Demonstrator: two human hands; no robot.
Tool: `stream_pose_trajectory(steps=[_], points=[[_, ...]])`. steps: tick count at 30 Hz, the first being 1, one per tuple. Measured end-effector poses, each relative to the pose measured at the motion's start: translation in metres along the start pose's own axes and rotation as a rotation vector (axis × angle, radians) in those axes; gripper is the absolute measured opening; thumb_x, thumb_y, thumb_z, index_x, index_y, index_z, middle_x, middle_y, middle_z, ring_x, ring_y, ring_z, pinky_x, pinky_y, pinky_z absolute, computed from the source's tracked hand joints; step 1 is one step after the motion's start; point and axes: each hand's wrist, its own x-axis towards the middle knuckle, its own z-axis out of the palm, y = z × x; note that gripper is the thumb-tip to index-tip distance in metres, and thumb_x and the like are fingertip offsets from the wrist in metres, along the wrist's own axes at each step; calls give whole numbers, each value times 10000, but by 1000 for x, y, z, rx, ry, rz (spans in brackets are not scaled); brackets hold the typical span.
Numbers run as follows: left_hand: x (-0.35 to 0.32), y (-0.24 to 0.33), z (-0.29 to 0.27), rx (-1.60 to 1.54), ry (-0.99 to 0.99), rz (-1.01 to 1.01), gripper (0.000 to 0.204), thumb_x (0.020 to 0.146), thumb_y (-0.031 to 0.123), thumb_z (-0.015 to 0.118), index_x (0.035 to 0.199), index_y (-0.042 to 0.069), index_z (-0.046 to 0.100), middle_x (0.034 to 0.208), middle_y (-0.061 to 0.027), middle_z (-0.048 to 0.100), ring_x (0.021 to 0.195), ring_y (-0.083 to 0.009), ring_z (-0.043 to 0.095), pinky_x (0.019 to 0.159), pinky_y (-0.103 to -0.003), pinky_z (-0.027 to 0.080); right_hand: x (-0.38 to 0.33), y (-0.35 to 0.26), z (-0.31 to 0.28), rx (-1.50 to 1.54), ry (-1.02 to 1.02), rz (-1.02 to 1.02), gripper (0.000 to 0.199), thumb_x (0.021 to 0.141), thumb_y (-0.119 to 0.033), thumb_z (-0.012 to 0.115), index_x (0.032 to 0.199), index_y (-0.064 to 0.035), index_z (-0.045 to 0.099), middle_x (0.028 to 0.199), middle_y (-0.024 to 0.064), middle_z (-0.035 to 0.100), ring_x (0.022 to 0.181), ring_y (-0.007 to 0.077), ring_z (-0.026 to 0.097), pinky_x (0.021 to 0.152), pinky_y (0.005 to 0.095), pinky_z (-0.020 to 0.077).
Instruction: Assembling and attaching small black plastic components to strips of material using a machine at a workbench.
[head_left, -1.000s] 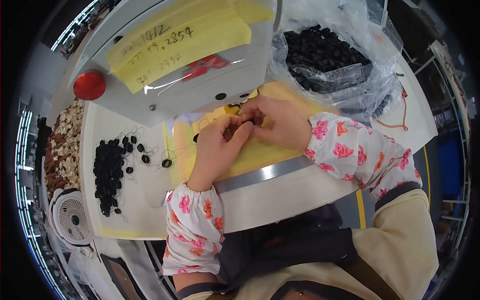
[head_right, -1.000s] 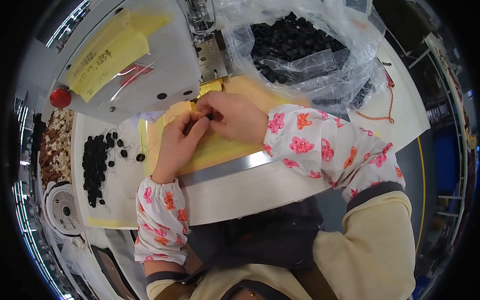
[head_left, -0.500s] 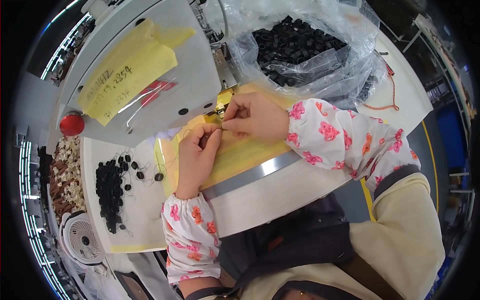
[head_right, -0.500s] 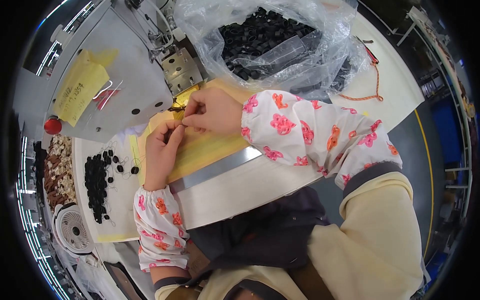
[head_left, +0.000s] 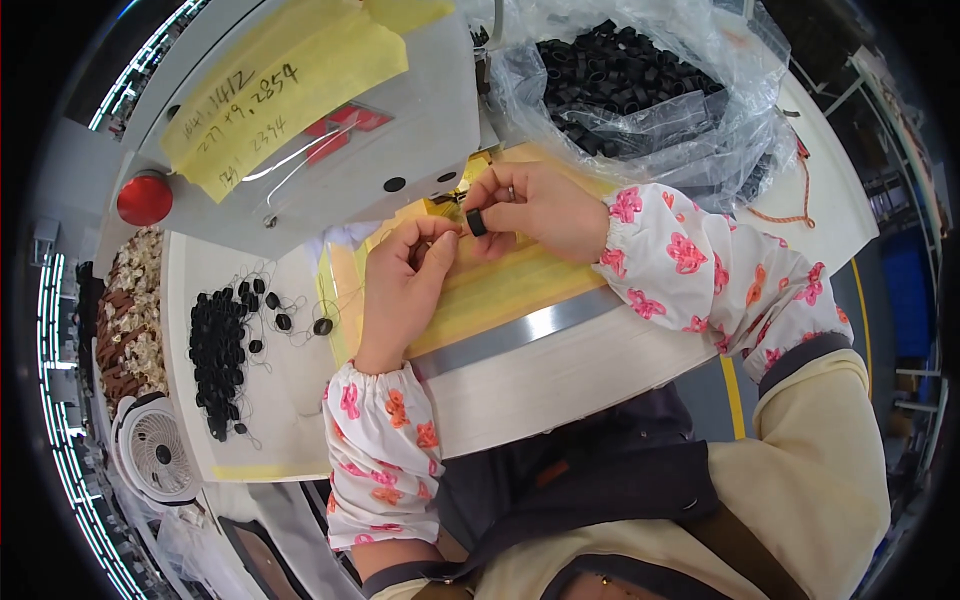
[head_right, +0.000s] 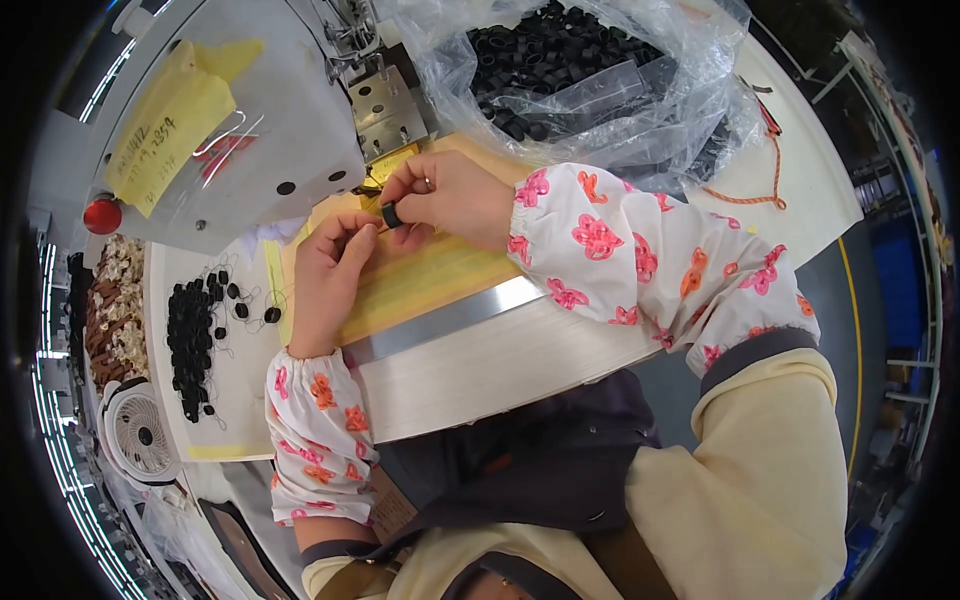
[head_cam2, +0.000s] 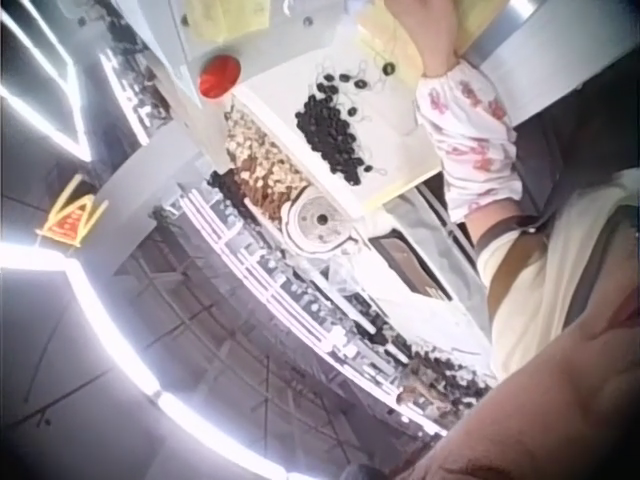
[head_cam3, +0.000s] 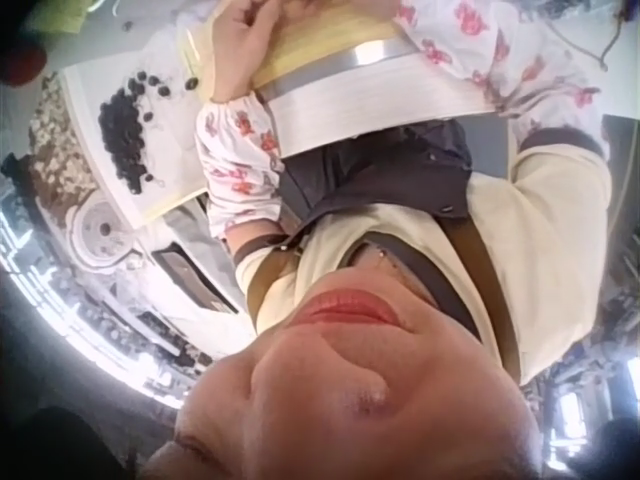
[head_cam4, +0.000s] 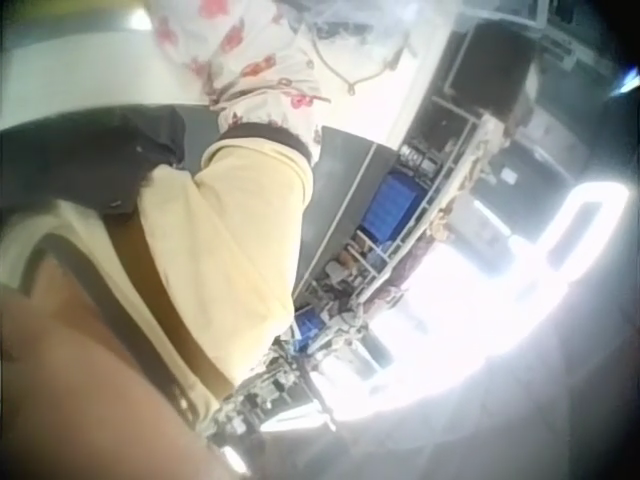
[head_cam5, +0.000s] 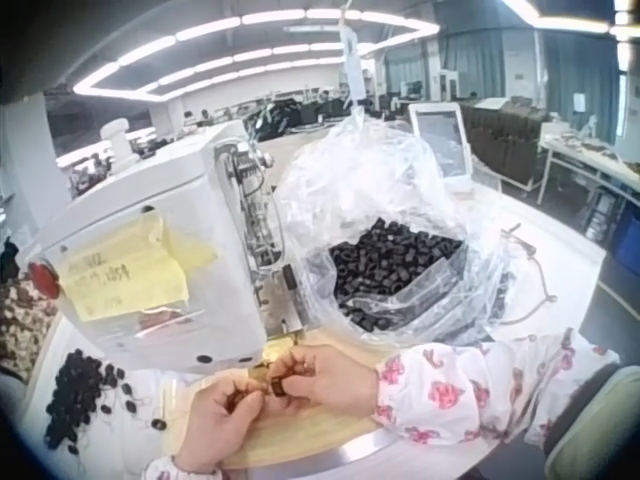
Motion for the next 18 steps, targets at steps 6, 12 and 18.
stream_pose_trajectory(steps=[6, 12, 18], points=[[0, 7, 5, -56, -21, 19, 153, 767, 104, 627, 876, 10, 576, 668, 71, 448, 524, -10, 325, 469, -166, 276, 0, 4, 1, -71, -14, 23, 161, 745, -8, 518, 893, 32, 468, 723, 74, 562, 587, 118, 575, 501, 216, 463], [-5, 9, 11, 391, -93, 122, 230, 723, 123, 662, 905, 20, 568, 663, -15, 496, 507, -94, 445, 484, -225, 359, -1, -2, 8, -358, 8, 33, 160, 721, -5, 520, 857, 25, 442, 667, 68, 544, 493, 115, 549, 426, 220, 438], [-6, 7, 11, 544, -16, 236, 165, 788, 135, 596, 900, 16, 575, 675, -95, 566, 554, -183, 525, 531, -272, 407, -1, 7, 6, -273, -9, -51, 187, 726, 12, 553, 888, 16, 458, 750, 75, 549, 583, 120, 573, 483, 236, 462]])
